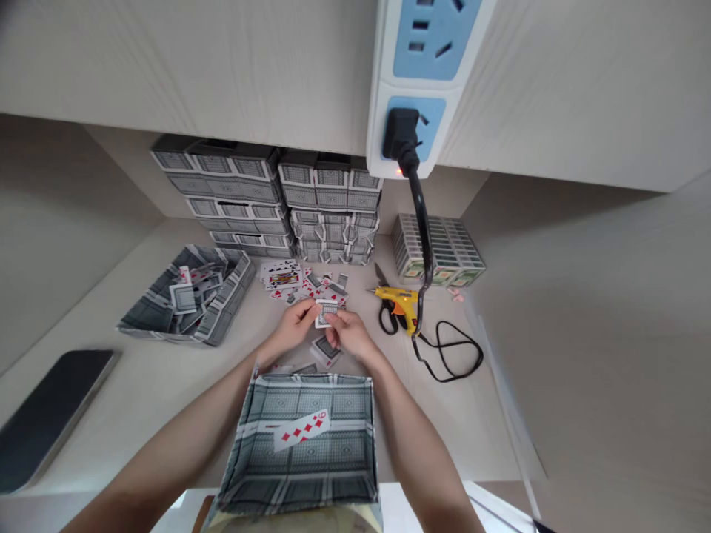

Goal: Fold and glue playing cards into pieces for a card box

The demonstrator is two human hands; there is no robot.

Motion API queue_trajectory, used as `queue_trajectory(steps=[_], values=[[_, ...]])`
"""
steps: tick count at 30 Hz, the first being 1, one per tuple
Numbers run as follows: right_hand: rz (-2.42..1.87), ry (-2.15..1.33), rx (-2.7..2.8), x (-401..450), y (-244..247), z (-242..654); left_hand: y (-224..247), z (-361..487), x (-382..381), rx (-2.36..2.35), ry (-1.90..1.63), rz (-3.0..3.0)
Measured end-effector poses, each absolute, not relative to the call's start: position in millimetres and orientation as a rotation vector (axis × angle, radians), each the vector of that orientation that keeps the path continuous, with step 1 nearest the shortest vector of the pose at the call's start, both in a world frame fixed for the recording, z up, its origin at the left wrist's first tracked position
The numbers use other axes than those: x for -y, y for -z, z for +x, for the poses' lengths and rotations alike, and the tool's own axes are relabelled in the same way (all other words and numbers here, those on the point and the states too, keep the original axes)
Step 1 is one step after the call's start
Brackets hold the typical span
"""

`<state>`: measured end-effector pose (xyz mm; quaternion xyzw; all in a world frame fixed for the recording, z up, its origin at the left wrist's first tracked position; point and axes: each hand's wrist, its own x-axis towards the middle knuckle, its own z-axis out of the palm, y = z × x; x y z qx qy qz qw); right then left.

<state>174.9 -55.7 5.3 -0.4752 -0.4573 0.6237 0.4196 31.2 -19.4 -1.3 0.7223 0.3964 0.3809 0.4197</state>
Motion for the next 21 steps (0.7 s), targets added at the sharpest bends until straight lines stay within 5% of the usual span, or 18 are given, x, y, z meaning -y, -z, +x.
queue_trajectory(steps=[21], values=[[-1.321, -1.375, 1.565, 54.3, 2.2, 172.6, -5.9, 36.2, 25.3, -1.043, -1.095, 1.879]])
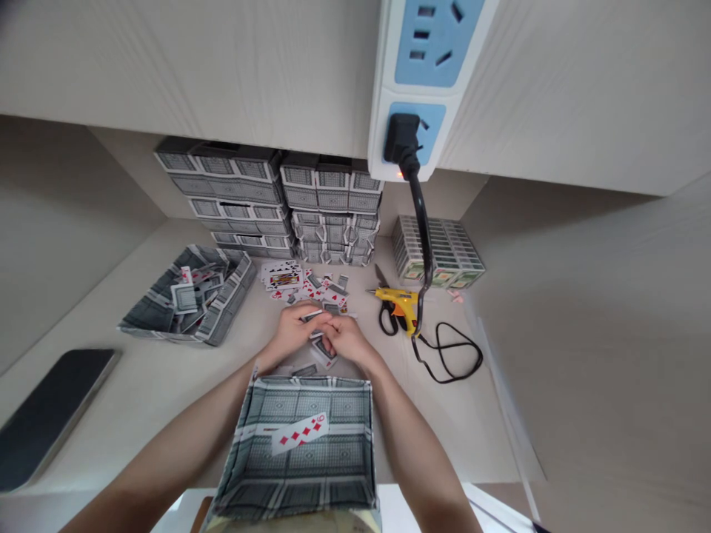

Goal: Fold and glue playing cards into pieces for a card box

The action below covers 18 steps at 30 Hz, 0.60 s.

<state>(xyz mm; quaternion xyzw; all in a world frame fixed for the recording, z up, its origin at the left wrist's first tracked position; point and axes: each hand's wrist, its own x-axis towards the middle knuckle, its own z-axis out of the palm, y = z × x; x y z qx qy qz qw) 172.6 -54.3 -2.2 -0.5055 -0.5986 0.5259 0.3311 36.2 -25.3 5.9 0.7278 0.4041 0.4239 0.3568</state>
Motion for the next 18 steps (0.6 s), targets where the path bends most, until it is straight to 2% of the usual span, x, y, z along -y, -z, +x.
queue_trajectory(steps=[18], values=[[-1.241, -1.379, 1.624, 54.4, -3.4, 172.0, -0.7, 36.5, 25.3, -1.138, -1.101, 1.884]])
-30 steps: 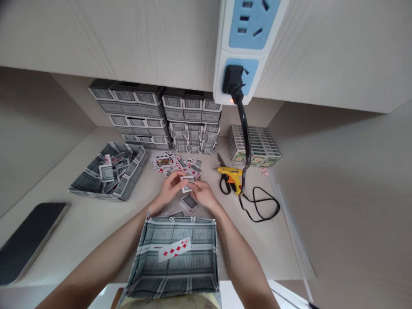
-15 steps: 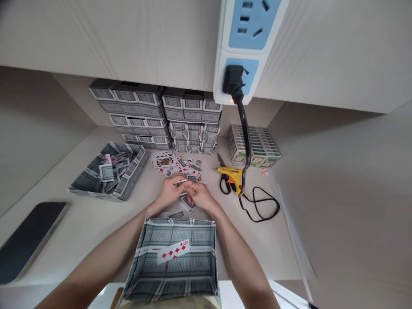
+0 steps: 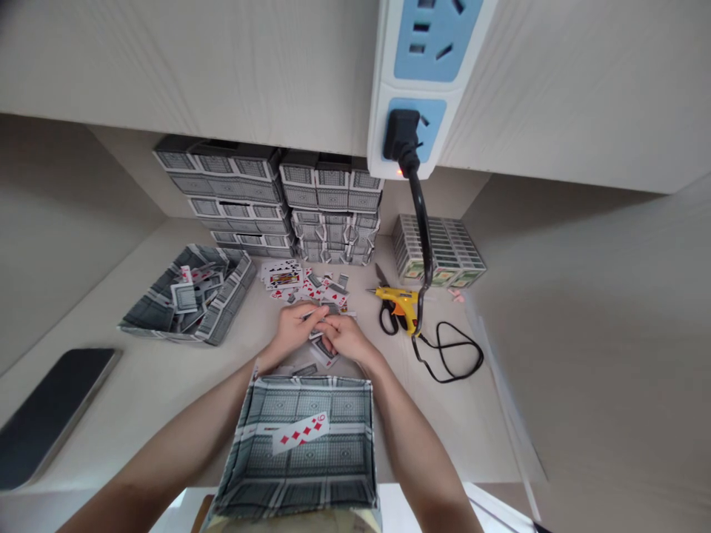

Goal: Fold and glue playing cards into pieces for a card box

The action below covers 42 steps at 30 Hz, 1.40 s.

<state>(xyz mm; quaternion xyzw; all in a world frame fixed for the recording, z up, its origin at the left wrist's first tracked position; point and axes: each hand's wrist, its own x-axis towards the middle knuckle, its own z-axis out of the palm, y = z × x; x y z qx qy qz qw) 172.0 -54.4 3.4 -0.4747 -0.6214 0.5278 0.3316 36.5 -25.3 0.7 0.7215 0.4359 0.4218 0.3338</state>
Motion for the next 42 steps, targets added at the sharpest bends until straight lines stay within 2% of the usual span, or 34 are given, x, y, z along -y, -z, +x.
queue_trajectory(steps=[9, 14, 17, 42], values=[[-1.156, -1.413, 1.26, 52.7, -11.3, 180.7, -4.8, 26.7, 18.4, -1.025, -1.18, 1.608], [-1.191, -1.396, 1.082, 49.4, -6.7, 185.4, -6.6, 25.4, 19.5, -0.787, -1.059, 1.558], [-1.181, -1.418, 1.006, 50.1, -8.4, 187.4, -5.7, 26.3, 18.8, -0.808, -1.042, 1.519], [-1.076, -1.411, 1.143, 61.3, -20.4, 182.5, -8.0, 21.0, 11.4, -0.852, -1.023, 1.252]])
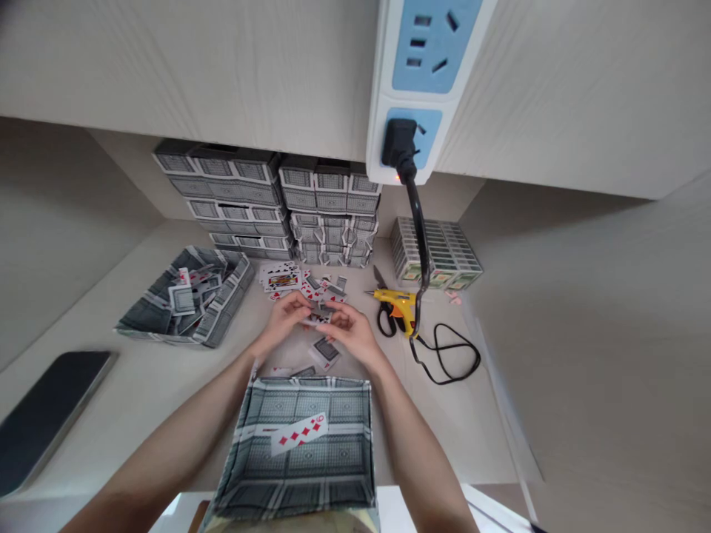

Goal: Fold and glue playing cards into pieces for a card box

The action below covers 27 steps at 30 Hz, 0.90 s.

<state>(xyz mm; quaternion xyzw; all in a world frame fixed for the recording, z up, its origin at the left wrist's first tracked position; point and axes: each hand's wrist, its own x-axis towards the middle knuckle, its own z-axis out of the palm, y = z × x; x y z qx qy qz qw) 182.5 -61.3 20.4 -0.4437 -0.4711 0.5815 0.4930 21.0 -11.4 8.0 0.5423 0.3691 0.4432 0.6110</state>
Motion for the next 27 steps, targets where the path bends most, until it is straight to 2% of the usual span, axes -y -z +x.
queue_trajectory(steps=[7, 11, 14, 18, 20, 23, 27], values=[[-1.023, -1.458, 1.164, 62.6, -16.7, 180.9, -4.9, 23.8, 6.1, -1.072, -1.123, 1.337], [-1.087, -1.417, 1.246, 61.2, -16.5, 183.5, 0.0, 26.1, 5.2, -1.032, -1.087, 1.354], [-1.297, -1.057, 1.313, 58.9, -20.2, 194.9, 3.2, 26.7, 4.1, -1.014, -1.144, 1.344], [-1.757, -0.24, 1.293, 58.0, -27.3, 223.4, 5.1, 27.0, 2.8, -1.008, -1.129, 1.314], [-1.942, 0.044, 1.247, 59.6, -27.6, 238.2, 5.0, 27.3, 3.0, -0.998, -1.112, 1.302], [-2.144, 0.235, 1.193, 63.2, -19.8, 256.0, 4.8, 27.8, 3.7, -1.023, -1.12, 1.307], [-2.215, 0.178, 1.25, 65.1, -3.0, 272.7, 4.7, 28.2, 4.0, -1.061, -1.156, 1.336]])
